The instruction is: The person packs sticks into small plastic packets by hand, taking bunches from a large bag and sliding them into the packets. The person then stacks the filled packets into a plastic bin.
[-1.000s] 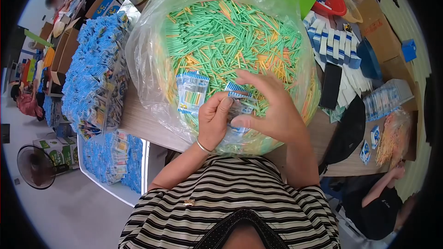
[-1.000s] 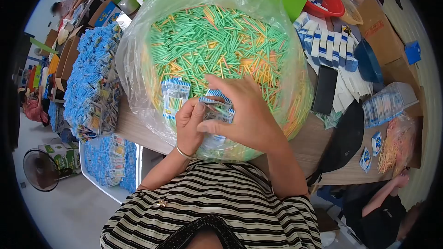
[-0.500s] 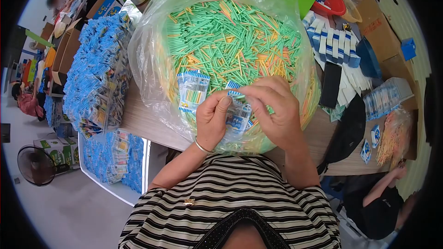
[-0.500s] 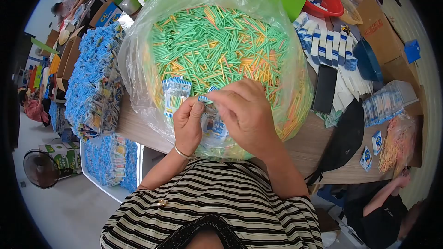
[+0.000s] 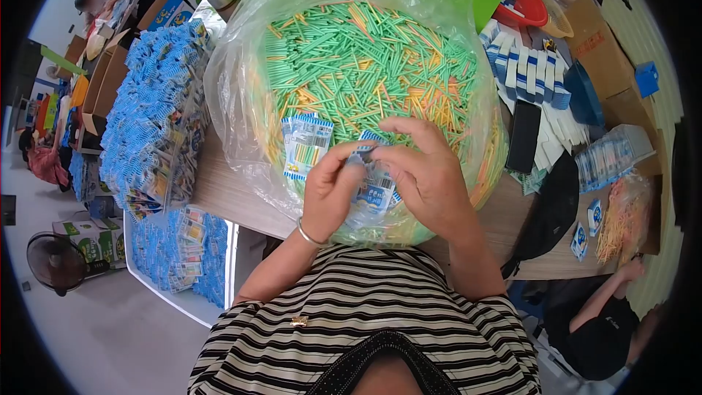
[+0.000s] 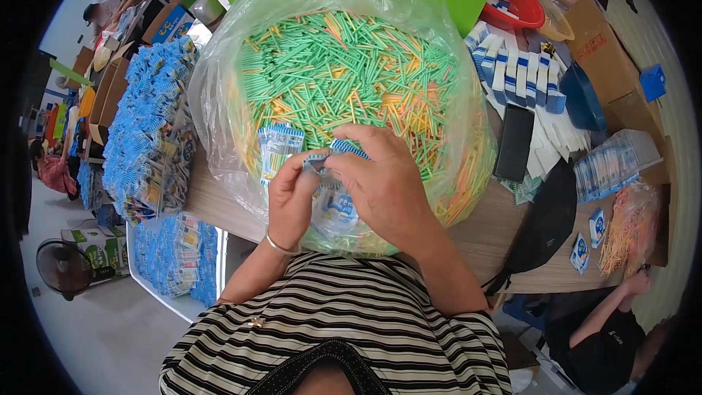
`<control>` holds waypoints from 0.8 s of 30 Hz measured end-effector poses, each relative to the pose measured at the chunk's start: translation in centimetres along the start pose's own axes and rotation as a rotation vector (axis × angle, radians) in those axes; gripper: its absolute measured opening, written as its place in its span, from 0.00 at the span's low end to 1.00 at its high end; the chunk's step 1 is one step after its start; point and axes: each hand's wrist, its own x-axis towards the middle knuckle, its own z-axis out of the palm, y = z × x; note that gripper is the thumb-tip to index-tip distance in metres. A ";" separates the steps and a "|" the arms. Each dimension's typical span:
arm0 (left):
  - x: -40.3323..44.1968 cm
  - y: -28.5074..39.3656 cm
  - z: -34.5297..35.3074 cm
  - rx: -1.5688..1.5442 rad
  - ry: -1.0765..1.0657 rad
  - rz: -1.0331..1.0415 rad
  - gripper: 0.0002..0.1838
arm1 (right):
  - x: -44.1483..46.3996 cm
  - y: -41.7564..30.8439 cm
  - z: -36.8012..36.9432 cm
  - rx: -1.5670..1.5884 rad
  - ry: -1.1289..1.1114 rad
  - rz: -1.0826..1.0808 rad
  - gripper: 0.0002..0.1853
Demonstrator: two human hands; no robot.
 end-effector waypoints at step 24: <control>2.3 -2.1 -4.5 1.041 0.159 0.393 0.29 | 13.3 6.7 8.6 -0.535 -0.333 0.096 0.21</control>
